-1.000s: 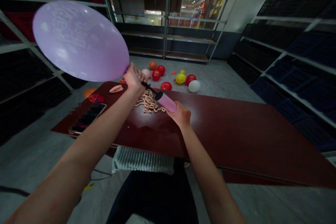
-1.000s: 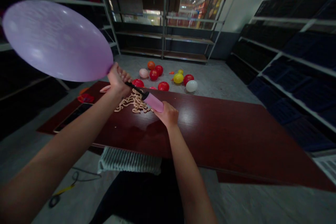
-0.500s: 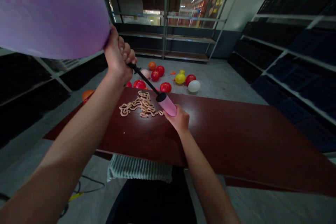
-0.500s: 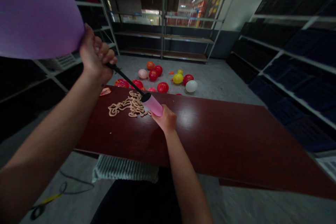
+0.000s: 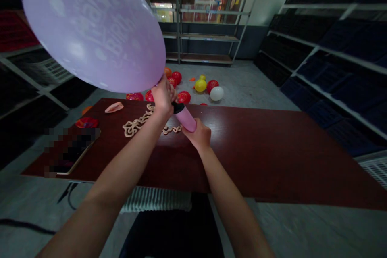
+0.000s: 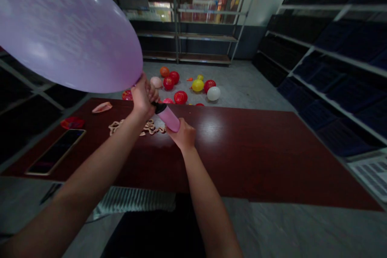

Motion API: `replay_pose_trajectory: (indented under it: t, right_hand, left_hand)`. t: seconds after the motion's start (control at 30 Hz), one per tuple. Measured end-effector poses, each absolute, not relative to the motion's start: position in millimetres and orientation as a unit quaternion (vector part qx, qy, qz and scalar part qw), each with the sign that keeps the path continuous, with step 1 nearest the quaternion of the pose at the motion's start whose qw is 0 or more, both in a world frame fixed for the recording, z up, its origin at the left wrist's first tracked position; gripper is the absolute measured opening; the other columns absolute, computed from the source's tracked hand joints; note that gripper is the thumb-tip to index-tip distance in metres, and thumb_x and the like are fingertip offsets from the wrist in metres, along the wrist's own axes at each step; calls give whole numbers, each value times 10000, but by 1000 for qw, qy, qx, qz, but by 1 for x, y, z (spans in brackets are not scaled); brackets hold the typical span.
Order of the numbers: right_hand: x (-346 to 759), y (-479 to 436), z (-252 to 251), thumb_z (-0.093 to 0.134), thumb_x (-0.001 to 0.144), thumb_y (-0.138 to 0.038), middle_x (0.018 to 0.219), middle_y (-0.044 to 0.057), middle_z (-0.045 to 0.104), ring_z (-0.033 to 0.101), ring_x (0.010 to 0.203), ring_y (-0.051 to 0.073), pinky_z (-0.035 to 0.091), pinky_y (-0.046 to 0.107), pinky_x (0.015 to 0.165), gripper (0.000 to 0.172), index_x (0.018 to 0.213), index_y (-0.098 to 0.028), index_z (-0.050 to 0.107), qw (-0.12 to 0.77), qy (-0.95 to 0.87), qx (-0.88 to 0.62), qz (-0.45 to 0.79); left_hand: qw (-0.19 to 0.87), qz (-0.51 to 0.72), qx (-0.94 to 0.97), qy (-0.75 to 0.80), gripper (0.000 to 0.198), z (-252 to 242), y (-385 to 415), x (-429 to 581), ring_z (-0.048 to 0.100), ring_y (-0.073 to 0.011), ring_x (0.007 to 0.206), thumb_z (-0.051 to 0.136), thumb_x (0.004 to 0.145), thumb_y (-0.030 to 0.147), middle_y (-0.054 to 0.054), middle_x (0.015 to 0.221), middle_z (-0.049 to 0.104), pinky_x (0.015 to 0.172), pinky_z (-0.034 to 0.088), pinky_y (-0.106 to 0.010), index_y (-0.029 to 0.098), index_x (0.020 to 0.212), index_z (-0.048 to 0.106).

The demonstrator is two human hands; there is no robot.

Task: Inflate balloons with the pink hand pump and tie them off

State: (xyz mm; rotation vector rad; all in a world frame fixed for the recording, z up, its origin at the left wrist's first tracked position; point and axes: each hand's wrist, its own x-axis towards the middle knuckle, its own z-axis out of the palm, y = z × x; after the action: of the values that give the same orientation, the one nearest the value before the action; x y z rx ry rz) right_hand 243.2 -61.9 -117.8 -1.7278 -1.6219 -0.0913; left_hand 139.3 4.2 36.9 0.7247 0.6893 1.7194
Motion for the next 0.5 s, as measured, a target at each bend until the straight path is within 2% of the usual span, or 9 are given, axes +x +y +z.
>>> replay_pose_trajectory:
  t: [0.23,0.5]
  right_hand:
    - [239,-65,-112,702,793,-642,827,23,760,694,722,176,299,266,603,470,975,-210,677,367,-666,-647,-62]
    - [238,-68,-117,688,800,-652,826,35,762,698,732,184,314,271,613,475,962,-206,685,356,-685,-627,-102]
  left_hand:
    - [561,741,228,291,522,35,3,104,177,-80,284,500,1038,318,80,394,178,303,174,-234,226,598,237]
    - [546,759,188,300,502,46,-10,73,188,-76,280,444,1050,298,78,382,192,321,181,-227,216,613,210]
